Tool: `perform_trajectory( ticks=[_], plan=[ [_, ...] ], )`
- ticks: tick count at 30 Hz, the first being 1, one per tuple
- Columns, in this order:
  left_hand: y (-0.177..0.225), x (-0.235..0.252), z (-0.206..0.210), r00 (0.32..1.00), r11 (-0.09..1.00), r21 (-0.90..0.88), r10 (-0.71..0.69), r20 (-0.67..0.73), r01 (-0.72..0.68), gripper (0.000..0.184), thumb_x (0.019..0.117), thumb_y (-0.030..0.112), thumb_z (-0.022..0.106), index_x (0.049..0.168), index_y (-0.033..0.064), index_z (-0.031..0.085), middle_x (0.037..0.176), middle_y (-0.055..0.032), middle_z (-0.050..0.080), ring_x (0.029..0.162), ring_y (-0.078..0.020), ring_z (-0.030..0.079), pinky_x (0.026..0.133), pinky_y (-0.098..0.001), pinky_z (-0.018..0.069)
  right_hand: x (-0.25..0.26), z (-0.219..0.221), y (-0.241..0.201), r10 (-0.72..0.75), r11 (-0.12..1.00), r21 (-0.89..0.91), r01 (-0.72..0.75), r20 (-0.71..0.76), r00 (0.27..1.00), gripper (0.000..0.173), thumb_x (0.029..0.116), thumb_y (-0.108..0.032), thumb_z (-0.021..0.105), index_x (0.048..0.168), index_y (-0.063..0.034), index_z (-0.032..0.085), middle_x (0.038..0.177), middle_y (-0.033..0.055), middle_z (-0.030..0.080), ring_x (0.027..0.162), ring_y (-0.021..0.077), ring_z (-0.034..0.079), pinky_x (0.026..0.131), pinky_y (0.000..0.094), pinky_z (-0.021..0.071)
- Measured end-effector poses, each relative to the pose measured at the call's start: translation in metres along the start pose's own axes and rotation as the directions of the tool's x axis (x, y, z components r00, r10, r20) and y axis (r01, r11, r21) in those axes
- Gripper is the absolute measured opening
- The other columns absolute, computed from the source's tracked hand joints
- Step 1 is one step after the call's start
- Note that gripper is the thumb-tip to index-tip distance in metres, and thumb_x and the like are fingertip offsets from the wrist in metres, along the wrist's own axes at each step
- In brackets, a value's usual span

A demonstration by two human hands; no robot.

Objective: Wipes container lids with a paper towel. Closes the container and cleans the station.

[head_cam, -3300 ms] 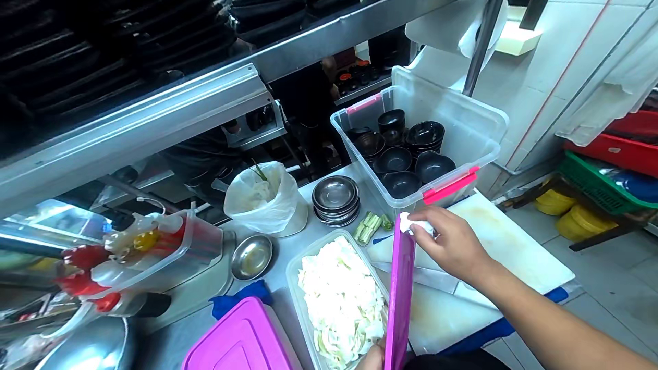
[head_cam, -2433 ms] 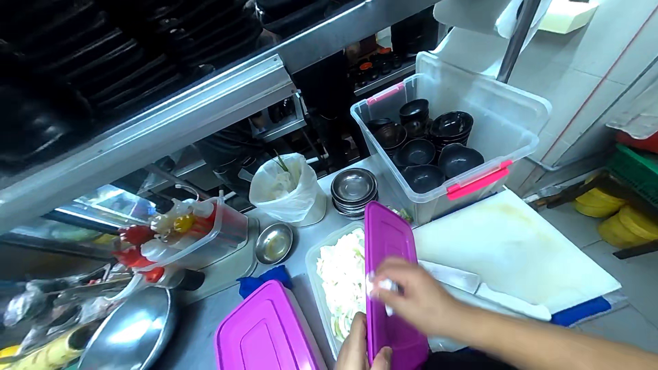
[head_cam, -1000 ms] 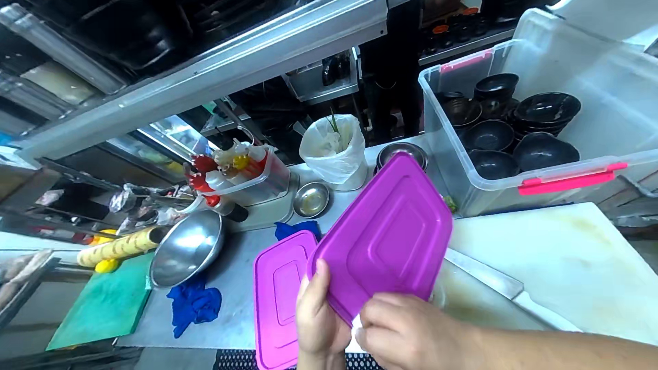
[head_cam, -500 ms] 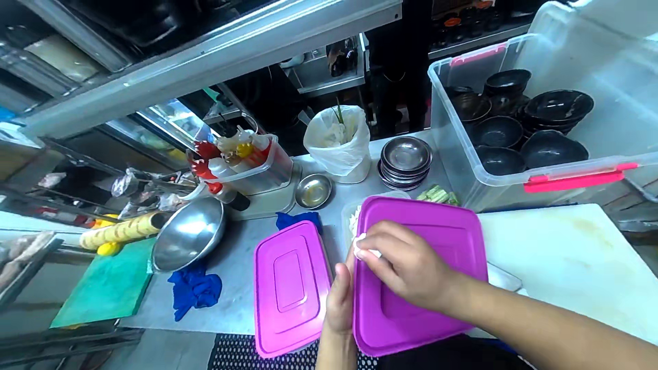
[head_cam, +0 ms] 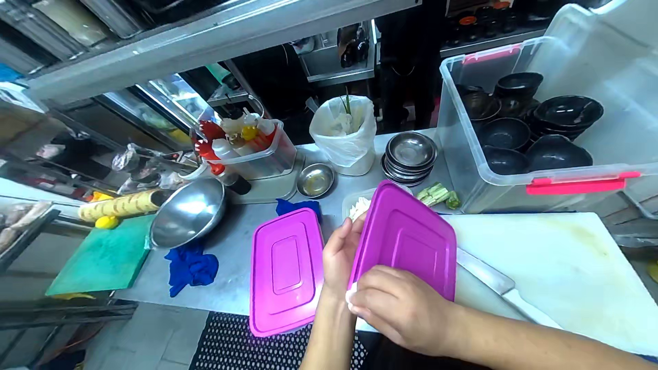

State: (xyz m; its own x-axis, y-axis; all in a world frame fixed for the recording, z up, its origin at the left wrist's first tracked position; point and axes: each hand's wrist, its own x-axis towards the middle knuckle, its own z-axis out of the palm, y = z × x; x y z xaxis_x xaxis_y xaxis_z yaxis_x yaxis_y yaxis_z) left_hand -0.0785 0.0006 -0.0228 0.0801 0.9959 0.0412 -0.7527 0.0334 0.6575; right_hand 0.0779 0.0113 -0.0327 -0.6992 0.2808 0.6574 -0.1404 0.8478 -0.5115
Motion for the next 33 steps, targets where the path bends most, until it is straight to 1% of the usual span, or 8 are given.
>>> perform_trajectory(
  ticks=[4,7,10,11,13,18,25,33],
  plan=[
    [-0.014,-0.019,-0.022,0.981,1.0,0.023,-0.009,0.193,0.005,0.051,0.1031,0.043,0.052,0.143,0.0128,0.06,0.129,-0.0049,0.07,0.113,-0.0094,0.068,0.099,-0.0289,0.0548,-0.005,0.008,0.006,-0.017,0.999,-0.049,0.016,-0.009,1.0,0.019,0.1057,-0.018,0.056,0.109,-0.0054,0.07,0.1,0.0095,0.069,0.096,0.0208,0.068,0.084,0.0321,0.0587],
    [-0.025,-0.023,-0.032,0.996,0.996,-0.093,-0.009,0.086,0.017,0.053,0.1071,0.049,0.042,0.132,0.0097,0.066,0.121,-0.0069,0.072,0.109,-0.0113,0.07,0.096,-0.0311,0.0565,-0.011,0.014,0.022,0.07,0.995,-0.076,-0.072,-0.029,0.997,0.022,0.1066,-0.021,0.055,0.11,-0.0074,0.071,0.103,0.0074,0.071,0.101,0.0183,0.068,0.089,0.0318,0.0583],
    [-0.031,-0.023,-0.034,0.995,0.99,-0.107,-0.098,-0.019,0.096,0.039,0.1054,0.041,0.05,0.125,0.012,0.068,0.106,-0.0067,0.074,0.092,-0.0107,0.072,0.084,-0.0295,0.06,-0.018,0.019,0.031,0.122,0.99,-0.072,-0.125,-0.038,0.992,0.022,0.1062,-0.022,0.056,0.108,-0.0075,0.072,0.102,0.0061,0.069,0.102,0.0164,0.067,0.091,0.0302,0.0575],
    [-0.031,-0.022,-0.032,0.989,0.989,-0.064,-0.135,-0.06,0.132,0.034,0.1028,0.034,0.055,0.129,0.0144,0.065,0.105,-0.0068,0.074,0.091,-0.0108,0.072,0.082,-0.0291,0.0604,-0.021,0.02,0.029,0.117,0.991,-0.068,-0.119,-0.034,0.993,0.022,0.1059,-0.022,0.057,0.108,-0.0065,0.072,0.101,0.007,0.069,0.101,0.0172,0.067,0.091,0.0306,0.0575],
    [-0.028,-0.014,-0.027,0.971,0.977,0.039,-0.203,-0.127,0.209,0.048,0.0939,0.019,0.061,0.142,0.0185,0.055,0.111,-0.0087,0.072,0.093,-0.0131,0.072,0.082,-0.031,0.0605,-0.027,0.019,0.024,0.099,0.993,-0.06,-0.099,-0.012,0.995,0.021,0.1058,-0.021,0.057,0.11,-0.0057,0.071,0.102,0.0083,0.069,0.101,0.0184,0.067,0.091,0.031,0.0576],
    [-0.024,0.004,-0.018,0.946,0.943,0.158,-0.26,-0.191,0.291,0.054,0.0903,0.008,0.055,0.143,0.0178,0.054,0.114,-0.0132,0.07,0.092,-0.0188,0.072,0.077,-0.0371,0.0608,-0.052,0.018,0.016,-0.034,0.997,-0.06,0.043,0.148,0.988,0.016,0.1046,-0.014,0.055,0.109,-0.0069,0.07,0.106,0.0088,0.069,0.097,0.0219,0.066,0.084,0.0323,0.057],
    [-0.015,0.013,-0.001,0.952,0.946,0.189,-0.223,-0.209,0.263,0.061,0.0836,-0.003,0.051,0.142,0.0153,0.054,0.112,-0.0137,0.07,0.088,-0.0184,0.072,0.073,-0.0365,0.0615,-0.123,-0.014,0.043,-0.036,0.996,-0.067,0.06,0.312,0.949,0.017,0.1049,-0.014,0.054,0.109,-0.0118,0.071,0.108,0.0043,0.07,0.098,0.0217,0.066,0.086,0.0352,0.0555],
    [0.018,-0.017,0.041,0.994,0.979,0.201,-0.01,-0.106,0.031,0.06,0.0797,-0.006,0.057,0.138,0.0105,0.058,0.115,-0.015,0.071,0.098,-0.0196,0.072,0.081,-0.0396,0.0627,-0.193,-0.056,0.081,0.155,0.94,-0.339,-0.047,0.302,0.941,0.021,0.1036,-0.008,0.054,0.11,-0.0142,0.072,0.114,0.0036,0.071,0.107,0.0229,0.067,0.094,0.0397,0.0565]
  ],
)
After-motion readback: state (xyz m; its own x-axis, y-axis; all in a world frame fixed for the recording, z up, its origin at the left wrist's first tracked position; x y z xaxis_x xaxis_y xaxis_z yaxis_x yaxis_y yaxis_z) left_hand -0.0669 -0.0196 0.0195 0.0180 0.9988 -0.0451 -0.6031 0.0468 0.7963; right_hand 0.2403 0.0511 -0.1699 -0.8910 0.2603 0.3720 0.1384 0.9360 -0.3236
